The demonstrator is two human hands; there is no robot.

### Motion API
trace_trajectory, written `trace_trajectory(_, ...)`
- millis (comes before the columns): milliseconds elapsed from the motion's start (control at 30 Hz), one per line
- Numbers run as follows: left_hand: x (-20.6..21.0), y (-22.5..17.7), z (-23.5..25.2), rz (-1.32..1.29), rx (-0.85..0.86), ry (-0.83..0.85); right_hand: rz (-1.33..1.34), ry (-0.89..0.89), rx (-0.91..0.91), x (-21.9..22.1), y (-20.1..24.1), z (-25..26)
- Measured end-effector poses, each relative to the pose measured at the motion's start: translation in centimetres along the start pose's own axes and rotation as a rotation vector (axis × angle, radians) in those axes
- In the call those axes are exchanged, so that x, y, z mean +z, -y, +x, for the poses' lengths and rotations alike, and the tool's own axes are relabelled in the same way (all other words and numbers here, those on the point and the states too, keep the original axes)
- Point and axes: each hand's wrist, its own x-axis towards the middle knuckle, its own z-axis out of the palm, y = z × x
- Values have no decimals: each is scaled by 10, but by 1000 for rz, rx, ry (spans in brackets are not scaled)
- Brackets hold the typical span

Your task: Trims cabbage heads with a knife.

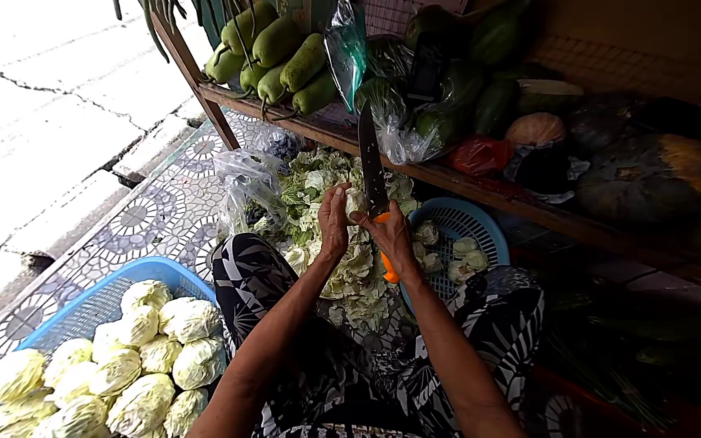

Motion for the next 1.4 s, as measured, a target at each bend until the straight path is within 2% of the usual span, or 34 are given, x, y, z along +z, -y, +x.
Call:
trace_trajectory(133, 1, 1, 0, -60, 59, -14, 37, 20, -3, 3, 1, 1)
trace_trajectory(433, -1, 6, 0, 36, 132, -79, -61, -33, -51, 10, 3, -4)
trace_trajectory(733, -1, 9, -2, 27, 163, -94, 100, 98, 18, 15, 1, -6)
trace_trajectory(867, -2, 12, -3, 44, 170, -92, 82, 98, -29, 14, 2, -7)
trace_trajectory(967, -2, 7, -1, -33, 60, -43, 56, 130, -104, 4, 2, -2)
trace_trajectory(1100, 2, -26, 8, -253, -461, 44, -44, 153, -276, -7, -7, 12)
trace_trajectory(1167, 1, -26, 11, -257, -555, 52, -60, 138, -269, -6, -13, 15)
trace_trajectory(1400, 2, -6, 1, -120, -90, 10, 53, 60, 35, 4, -1, -2)
